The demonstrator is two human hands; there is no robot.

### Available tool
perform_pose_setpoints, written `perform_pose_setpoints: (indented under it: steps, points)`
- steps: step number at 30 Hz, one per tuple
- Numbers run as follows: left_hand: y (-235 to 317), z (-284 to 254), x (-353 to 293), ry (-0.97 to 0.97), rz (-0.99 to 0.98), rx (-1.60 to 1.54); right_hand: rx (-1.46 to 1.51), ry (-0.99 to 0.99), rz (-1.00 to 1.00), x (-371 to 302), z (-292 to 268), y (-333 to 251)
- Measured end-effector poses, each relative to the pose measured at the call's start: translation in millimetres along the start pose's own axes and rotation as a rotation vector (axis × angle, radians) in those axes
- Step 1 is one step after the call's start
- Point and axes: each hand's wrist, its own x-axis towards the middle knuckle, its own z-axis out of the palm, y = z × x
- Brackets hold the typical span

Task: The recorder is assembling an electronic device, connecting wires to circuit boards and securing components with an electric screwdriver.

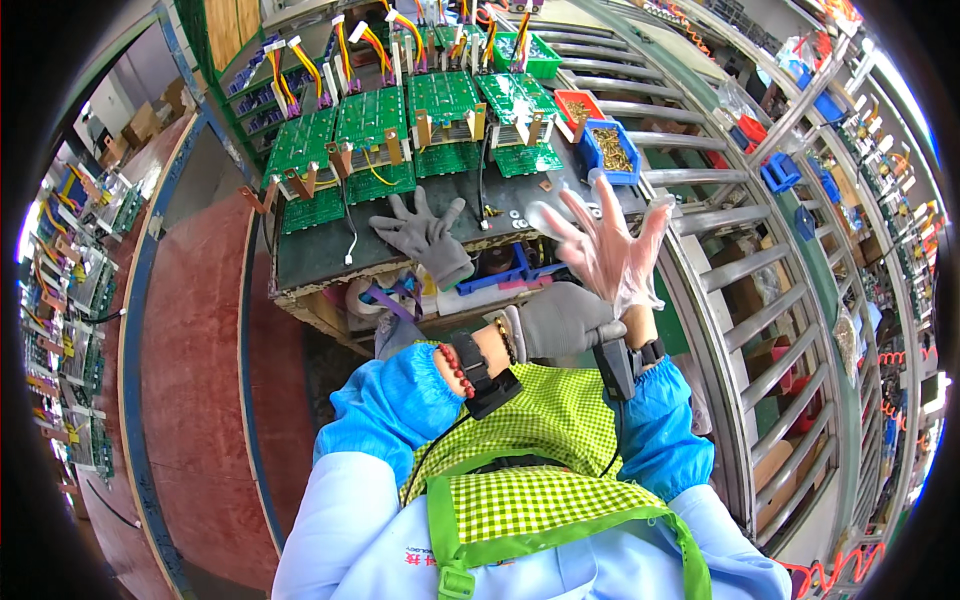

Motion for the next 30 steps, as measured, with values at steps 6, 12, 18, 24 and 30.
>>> perform_pose_setpoints:
  steps: [6,12,18,24,30]
  points:
    - [-11.3,-10.7,-8.8,-0.108,-0.197,-0.195,-0.592,0.319,-0.310,1.8,10.0,2.4]
    - [-24.9,-44.5,-21.1,0.883,-0.256,-1.986,-1.396,0.425,-0.219,7.3,43.2,13.3]
    - [-17.1,-31.7,-25.9,0.773,-0.257,-1.844,-1.732,0.619,-0.309,11.5,16.0,51.1]
    - [-21.7,-18.4,-47.6,0.735,-0.297,-2.005,-1.430,0.834,-0.204,3.3,-26.9,-3.5]
    - [-25.8,-10.2,-24.7,0.854,-0.430,-1.853,-1.699,0.629,-0.177,-1.3,-14.8,60.2]
